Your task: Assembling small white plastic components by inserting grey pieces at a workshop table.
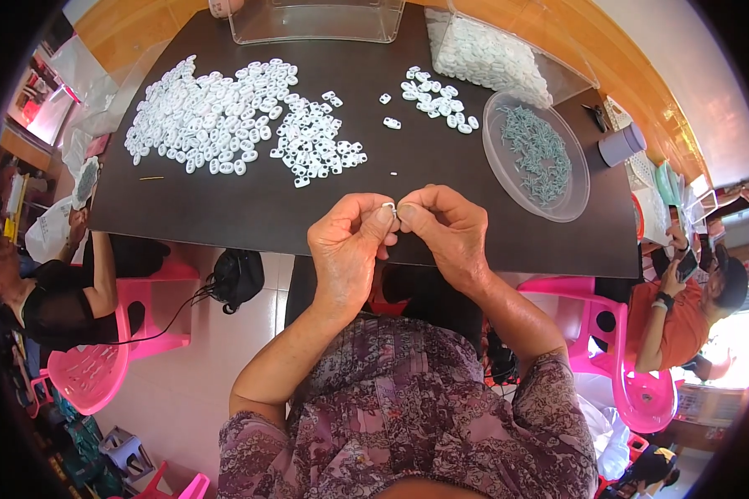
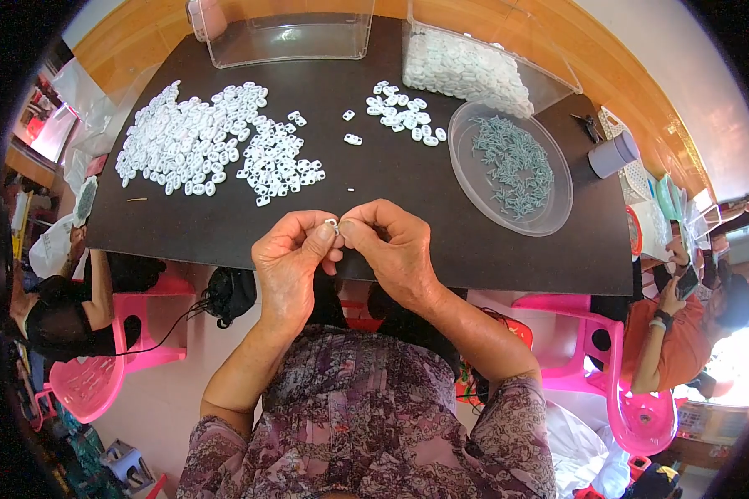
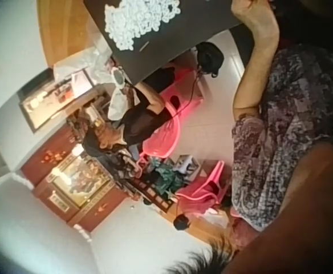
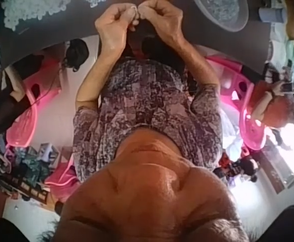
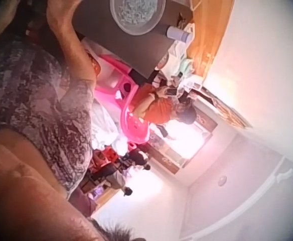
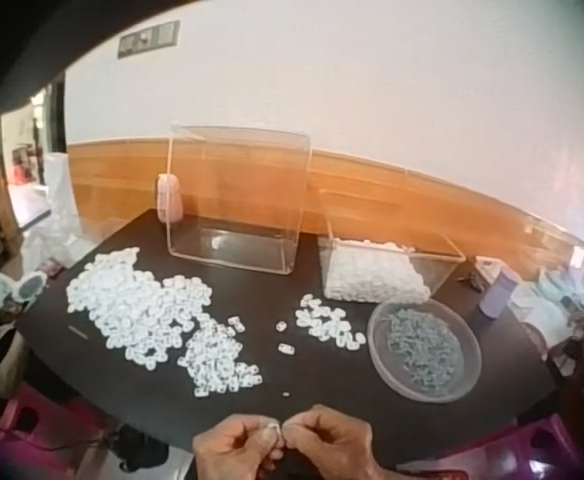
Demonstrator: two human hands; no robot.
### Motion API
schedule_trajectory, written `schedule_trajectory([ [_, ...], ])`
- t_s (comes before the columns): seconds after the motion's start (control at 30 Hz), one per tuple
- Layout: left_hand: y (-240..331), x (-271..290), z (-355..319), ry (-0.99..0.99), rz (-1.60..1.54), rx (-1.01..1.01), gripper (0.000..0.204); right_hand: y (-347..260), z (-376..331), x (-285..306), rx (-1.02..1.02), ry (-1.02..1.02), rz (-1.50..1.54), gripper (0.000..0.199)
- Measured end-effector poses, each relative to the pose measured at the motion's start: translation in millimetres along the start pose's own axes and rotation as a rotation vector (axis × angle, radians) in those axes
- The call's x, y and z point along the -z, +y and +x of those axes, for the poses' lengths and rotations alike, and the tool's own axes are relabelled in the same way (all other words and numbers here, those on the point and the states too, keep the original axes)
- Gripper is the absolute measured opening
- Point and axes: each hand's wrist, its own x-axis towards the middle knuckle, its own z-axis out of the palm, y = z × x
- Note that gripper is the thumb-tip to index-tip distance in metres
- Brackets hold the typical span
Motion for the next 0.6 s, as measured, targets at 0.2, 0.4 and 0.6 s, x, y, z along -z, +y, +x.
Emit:
schedule_trajectory([
  [0.2, 0.1, 3.5, -2.9, -0.022, 0.053, -0.051, 0.013, 2.9, -0.4, -0.2, 0.010, -0.018, -0.020, 0.007],
  [0.4, -3.1, 2.7, -4.6, 0.042, 0.204, -0.170, 0.015, 2.9, 0.4, -1.8, -0.020, -0.023, -0.024, 0.008],
  [0.6, -2.5, 7.1, -5.4, 0.031, 0.127, -0.084, 0.014, -0.6, -0.3, -4.1, -0.087, -0.039, -0.003, 0.010],
])
